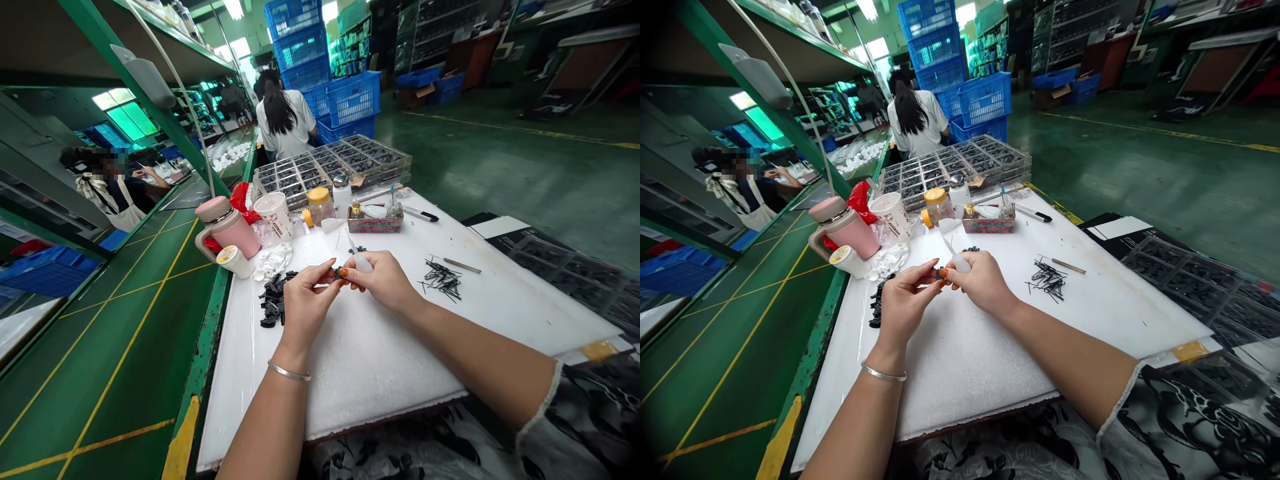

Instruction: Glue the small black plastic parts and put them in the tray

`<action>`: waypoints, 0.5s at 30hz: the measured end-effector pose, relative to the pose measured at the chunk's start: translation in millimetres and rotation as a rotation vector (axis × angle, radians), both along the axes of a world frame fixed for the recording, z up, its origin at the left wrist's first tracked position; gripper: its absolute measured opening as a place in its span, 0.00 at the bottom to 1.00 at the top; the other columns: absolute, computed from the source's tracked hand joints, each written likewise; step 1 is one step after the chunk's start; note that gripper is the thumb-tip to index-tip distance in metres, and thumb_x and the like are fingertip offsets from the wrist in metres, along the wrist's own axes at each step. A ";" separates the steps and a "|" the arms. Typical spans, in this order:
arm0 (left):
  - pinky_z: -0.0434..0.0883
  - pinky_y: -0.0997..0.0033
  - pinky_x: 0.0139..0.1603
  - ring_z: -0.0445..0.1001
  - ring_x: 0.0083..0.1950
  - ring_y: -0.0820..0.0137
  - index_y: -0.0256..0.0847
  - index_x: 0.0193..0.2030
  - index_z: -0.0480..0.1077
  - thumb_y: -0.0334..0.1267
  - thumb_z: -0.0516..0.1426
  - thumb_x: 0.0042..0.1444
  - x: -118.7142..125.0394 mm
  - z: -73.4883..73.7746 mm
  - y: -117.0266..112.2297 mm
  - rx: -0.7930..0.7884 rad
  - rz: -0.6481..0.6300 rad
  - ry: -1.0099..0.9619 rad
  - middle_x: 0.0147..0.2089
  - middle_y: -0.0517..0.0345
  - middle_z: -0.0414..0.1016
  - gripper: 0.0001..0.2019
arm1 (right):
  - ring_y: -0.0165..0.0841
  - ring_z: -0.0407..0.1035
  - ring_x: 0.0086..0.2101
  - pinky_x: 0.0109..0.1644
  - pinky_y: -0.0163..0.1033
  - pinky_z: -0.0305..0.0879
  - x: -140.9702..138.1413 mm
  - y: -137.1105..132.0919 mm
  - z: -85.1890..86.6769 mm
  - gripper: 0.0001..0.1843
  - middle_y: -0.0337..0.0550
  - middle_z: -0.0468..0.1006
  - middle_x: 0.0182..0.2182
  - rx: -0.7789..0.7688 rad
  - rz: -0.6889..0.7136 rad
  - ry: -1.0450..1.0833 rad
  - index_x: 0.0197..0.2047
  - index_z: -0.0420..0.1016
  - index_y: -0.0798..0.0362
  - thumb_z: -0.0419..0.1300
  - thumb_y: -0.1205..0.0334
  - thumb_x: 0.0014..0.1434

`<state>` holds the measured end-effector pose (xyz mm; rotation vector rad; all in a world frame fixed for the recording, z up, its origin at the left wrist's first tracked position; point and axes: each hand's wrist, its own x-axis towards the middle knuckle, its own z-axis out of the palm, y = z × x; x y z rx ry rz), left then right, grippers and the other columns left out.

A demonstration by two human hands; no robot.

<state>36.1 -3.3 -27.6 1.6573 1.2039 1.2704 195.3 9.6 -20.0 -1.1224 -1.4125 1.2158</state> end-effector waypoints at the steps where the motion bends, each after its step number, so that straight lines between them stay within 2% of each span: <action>1: 0.75 0.73 0.36 0.74 0.36 0.70 0.42 0.49 0.75 0.39 0.64 0.48 -0.1 0.1 -0.2 0.011 0.008 0.024 0.38 0.54 0.76 0.19 | 0.27 0.65 0.20 0.24 0.32 0.61 -0.3 0.4 -1.1 0.18 0.41 0.73 0.19 0.006 -0.005 -0.009 0.28 0.75 0.59 0.66 0.50 0.47; 7: 0.73 0.76 0.33 0.74 0.35 0.70 0.43 0.47 0.76 0.35 0.64 0.47 0.0 2.4 -0.1 0.041 0.038 0.069 0.36 0.54 0.77 0.17 | 0.28 0.67 0.21 0.25 0.31 0.61 -0.8 2.5 -7.2 0.12 0.41 0.75 0.20 0.072 -0.019 -0.087 0.28 0.76 0.58 0.64 0.55 0.50; 11: 0.74 0.74 0.32 0.74 0.34 0.68 0.42 0.46 0.76 0.34 0.62 0.47 0.3 7.6 -0.8 0.040 0.039 0.119 0.34 0.54 0.77 0.17 | 0.30 0.69 0.22 0.25 0.32 0.61 -2.1 1.2 -9.5 0.08 0.41 0.75 0.20 0.091 -0.016 -0.127 0.27 0.75 0.57 0.60 0.61 0.52; 15: 0.74 0.73 0.29 0.74 0.34 0.67 0.40 0.45 0.76 0.33 0.60 0.47 -0.5 2.5 4.5 0.013 0.009 0.236 0.33 0.53 0.77 0.16 | 0.30 0.67 0.22 0.26 0.33 0.59 -4.3 3.3 -14.6 0.09 0.41 0.74 0.19 0.170 -0.051 -0.223 0.22 0.72 0.56 0.56 0.64 0.52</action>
